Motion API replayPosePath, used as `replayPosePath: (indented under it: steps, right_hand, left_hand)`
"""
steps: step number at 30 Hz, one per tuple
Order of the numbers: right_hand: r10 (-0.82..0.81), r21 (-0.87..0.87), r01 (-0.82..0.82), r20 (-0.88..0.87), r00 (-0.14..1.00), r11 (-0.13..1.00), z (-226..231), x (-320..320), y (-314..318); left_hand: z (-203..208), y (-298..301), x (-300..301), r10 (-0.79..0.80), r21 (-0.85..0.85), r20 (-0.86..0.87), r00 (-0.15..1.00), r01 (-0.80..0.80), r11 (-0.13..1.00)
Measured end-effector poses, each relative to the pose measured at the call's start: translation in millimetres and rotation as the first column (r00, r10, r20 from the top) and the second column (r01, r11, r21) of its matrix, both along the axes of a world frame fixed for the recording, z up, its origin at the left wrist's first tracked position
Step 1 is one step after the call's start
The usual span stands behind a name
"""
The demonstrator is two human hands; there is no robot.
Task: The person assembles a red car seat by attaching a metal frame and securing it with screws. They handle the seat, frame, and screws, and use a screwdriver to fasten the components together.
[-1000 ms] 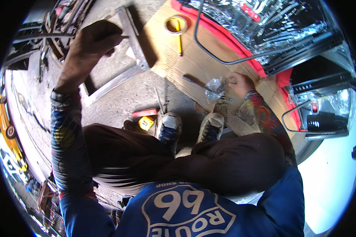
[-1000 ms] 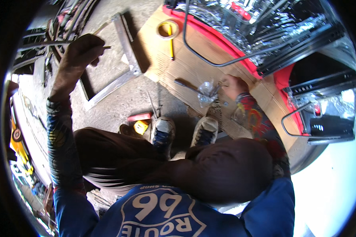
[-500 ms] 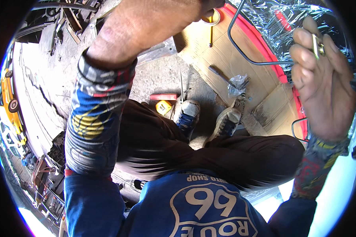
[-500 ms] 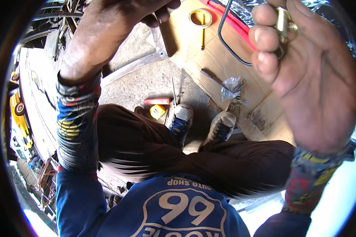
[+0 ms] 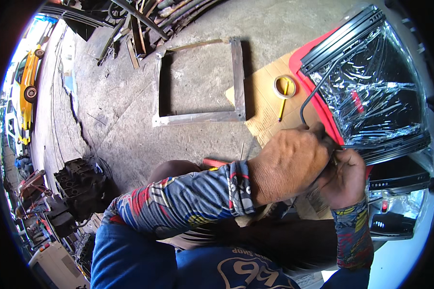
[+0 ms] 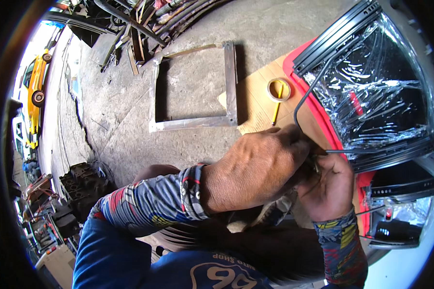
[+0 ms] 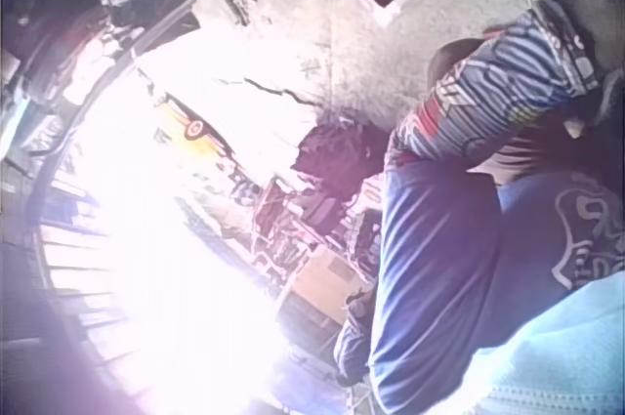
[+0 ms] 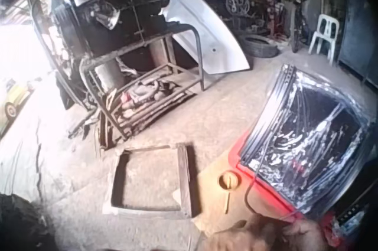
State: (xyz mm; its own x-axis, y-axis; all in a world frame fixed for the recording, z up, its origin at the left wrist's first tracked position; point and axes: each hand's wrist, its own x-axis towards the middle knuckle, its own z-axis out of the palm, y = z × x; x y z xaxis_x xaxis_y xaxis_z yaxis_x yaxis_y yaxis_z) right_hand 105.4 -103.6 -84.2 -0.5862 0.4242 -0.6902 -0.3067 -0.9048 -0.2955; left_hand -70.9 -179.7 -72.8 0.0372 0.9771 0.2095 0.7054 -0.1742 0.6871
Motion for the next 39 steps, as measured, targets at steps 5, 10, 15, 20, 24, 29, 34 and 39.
replayPosePath:
  steps: [5, 10, 15, 20, 24, 29, 34, 39]
  right_hand:
    - [0.068, -0.054, -0.065, 0.057, 0.996, 0.996, -2.0, 6.8, -3.5]
    - [0.209, 0.001, -0.213, -0.193, 0.959, 0.977, -4.4, 10.5, 11.2]
    - [0.278, 0.074, -0.267, -0.240, 0.930, 0.961, -7.6, 9.5, 26.3]
    - [0.299, 0.115, -0.283, -0.159, 0.941, 0.952, -7.7, 13.2, 29.1]
    - [0.250, 0.132, -0.231, -0.146, 0.957, 0.964, -6.6, 15.5, 30.8]
    - [0.188, 0.129, -0.177, -0.073, 0.980, 0.976, -6.3, 17.5, 35.9]
    - [0.159, 0.121, -0.149, -0.076, 0.984, 0.981, -8.5, 18.6, 37.3]
    - [0.140, 0.116, -0.126, -0.126, 0.982, 0.985, -12.8, 19.8, 39.0]
  left_hand:
    - [-11.4, 3.3, -4.8, -0.125, 0.078, 0.025, 0.992, 0.123, 0.989]
    - [-11.9, 23.0, -14.8, -0.187, -0.151, 0.135, 0.973, 0.207, 0.967]
    - [-9.3, 33.0, -30.0, -0.151, -0.248, 0.322, 0.934, 0.237, 0.939]
    - [-6.6, 37.6, -31.6, -0.188, -0.220, 0.398, 0.898, 0.292, 0.931]
    - [-6.9, 39.8, -31.2, -0.124, -0.268, 0.447, 0.886, 0.265, 0.926]
    - [-9.1, 42.5, -31.4, -0.184, -0.150, 0.338, 0.923, 0.246, 0.957]
    - [-8.8, 46.5, -28.3, -0.045, -0.325, 0.333, 0.942, 0.159, 0.932]
    - [-8.4, 48.4, -23.2, -0.065, -0.287, 0.359, 0.931, 0.176, 0.942]
